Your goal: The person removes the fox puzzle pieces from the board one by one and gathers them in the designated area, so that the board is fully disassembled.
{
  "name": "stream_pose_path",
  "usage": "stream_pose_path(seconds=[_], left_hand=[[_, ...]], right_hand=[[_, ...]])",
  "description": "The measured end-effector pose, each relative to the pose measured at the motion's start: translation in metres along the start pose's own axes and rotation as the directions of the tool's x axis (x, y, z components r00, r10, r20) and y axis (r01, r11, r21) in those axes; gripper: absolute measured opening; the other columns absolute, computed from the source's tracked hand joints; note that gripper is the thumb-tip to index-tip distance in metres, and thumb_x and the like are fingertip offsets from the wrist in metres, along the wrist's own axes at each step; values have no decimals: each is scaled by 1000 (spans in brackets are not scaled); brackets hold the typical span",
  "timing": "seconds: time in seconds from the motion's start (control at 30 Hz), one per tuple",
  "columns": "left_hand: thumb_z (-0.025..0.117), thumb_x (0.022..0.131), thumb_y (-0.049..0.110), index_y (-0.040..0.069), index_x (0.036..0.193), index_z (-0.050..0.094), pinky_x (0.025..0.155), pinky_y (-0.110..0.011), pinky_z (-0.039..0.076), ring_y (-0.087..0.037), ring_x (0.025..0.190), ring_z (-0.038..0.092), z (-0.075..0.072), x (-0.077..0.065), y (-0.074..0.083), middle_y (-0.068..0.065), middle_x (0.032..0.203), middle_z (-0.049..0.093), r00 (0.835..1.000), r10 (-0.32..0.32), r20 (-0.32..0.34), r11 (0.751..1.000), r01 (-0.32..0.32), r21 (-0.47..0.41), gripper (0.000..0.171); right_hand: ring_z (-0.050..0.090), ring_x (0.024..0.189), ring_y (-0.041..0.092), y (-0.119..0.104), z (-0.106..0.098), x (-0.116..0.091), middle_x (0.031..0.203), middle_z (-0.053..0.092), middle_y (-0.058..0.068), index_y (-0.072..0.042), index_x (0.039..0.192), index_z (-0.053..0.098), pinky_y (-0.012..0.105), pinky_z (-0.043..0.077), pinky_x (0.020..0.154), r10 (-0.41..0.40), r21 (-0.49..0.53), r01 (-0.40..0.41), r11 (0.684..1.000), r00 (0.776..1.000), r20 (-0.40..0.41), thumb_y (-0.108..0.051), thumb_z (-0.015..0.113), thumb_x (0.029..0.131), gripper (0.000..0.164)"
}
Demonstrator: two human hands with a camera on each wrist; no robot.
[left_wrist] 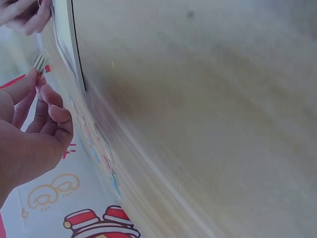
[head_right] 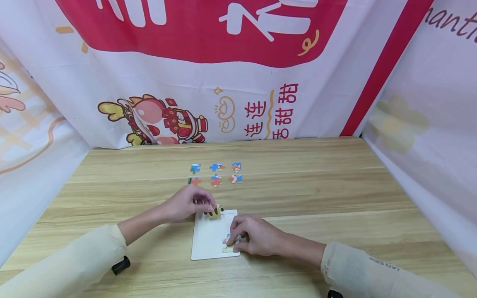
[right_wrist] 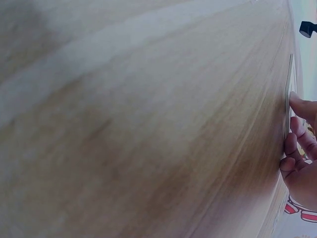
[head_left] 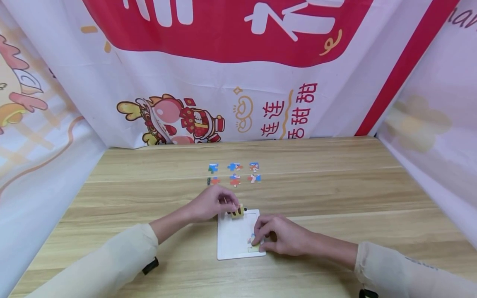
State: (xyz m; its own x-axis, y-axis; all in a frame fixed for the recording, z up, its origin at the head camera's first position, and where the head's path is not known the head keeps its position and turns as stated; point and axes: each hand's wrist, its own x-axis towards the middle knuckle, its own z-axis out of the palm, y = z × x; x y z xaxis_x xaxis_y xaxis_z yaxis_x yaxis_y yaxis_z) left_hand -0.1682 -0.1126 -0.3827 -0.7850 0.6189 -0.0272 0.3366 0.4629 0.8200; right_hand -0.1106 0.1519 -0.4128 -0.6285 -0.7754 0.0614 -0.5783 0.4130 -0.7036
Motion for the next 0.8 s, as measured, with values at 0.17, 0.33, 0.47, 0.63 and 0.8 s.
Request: stream_pose_path(seconds=[0.17,0.33,0.47,0.63,0.8], left_hand=[[75,95,8,7,97,80,64,-23,48,-13,74,58,-4,7,-6,1,89,74,999,-13,-47,999,15,43,6],[75,95,6,7,97,81,64,-24,50,-12,72,60,-9,17,-11,2,85,74,997,-16,-81,996,23,81,6],[75,94,5,6,94,80,64,-24,50,-12,72,59,-12,26,-15,2,82,72,995,-21,-98,993,31,110,5],[75,94,4,6,94,79,63,-25,49,-13,71,59,-14,35,-20,1,80,70,994,-44,-103,992,55,116,5],[76,93,2,5,94,79,63,-25,49,-12,70,59,-15,41,-24,1,79,71,995,-18,-95,988,33,149,4]], right_hand=[[56,88,5,-1,0,0,100,63,-12,-15,100,84,22,52,75,21,9,-21,1000,1000,9,-5,83,86,17],[57,88,5,-1,0,0,100,63,-11,-15,100,84,22,52,74,14,8,-14,1000,1000,3,-5,83,86,17],[57,88,5,-1,0,0,100,64,-11,-14,100,84,22,52,75,8,13,-8,1000,1000,3,-4,83,86,17],[57,87,4,0,0,1,100,63,-11,-14,99,84,22,52,74,4,12,-4,1000,1000,2,-4,83,86,17],[56,86,4,0,0,0,99,63,-10,-14,99,84,22,52,74,-5,8,5,1000,1000,-4,-3,84,85,18]])
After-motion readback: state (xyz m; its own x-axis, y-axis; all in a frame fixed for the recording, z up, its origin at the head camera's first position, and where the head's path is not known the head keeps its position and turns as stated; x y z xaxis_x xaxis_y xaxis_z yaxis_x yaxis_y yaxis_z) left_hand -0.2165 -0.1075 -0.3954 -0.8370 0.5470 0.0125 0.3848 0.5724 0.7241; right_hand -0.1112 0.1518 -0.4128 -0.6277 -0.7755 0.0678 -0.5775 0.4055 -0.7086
